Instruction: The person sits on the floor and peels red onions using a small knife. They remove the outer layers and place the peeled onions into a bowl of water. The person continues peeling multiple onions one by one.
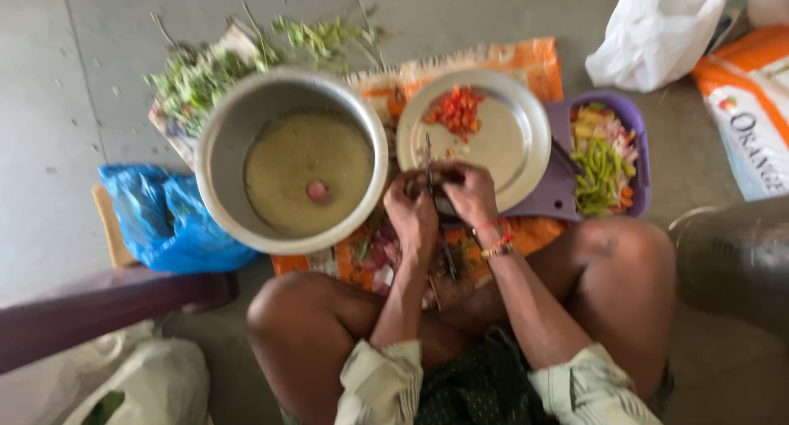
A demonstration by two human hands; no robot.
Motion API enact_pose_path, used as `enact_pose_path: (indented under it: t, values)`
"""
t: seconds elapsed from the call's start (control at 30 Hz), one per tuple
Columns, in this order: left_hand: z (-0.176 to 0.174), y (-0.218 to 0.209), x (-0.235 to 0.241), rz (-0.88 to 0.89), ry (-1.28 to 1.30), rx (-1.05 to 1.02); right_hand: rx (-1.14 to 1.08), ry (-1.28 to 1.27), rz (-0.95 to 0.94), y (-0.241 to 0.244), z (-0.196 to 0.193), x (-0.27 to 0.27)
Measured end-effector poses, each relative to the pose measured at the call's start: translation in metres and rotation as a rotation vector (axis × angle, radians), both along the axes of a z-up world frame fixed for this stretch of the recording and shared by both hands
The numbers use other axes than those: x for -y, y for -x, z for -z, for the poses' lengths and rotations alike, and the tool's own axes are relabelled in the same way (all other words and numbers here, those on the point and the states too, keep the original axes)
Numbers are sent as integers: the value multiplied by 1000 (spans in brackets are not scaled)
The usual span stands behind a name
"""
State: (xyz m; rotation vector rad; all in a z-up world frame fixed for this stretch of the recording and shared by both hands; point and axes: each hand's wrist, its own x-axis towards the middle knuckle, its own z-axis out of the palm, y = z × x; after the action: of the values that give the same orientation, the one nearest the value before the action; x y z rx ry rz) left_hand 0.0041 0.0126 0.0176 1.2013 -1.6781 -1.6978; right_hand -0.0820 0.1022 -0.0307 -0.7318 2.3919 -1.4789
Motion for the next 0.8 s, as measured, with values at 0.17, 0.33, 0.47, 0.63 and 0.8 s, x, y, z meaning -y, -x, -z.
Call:
enact_pose_path:
  t: [0.17,0.33,0.47,0.63,0.8]
  values:
    - [12,-16,-12,-54,-76,-263,-123,-156,120,11,1,-15]
    - [7,-14,-10,-37,-175,-657,-61,100,2,10,-27,-18]
    - [2,-11,-6,8,-118,-555,373,346,-119,-3,-43,-11]
    - [2,-3,-3,-77,-106,-496,395,406,-38,-5,-45,3]
    - [16,1,-11,-132,-56,-487,338,317,60,-7,-21,7]
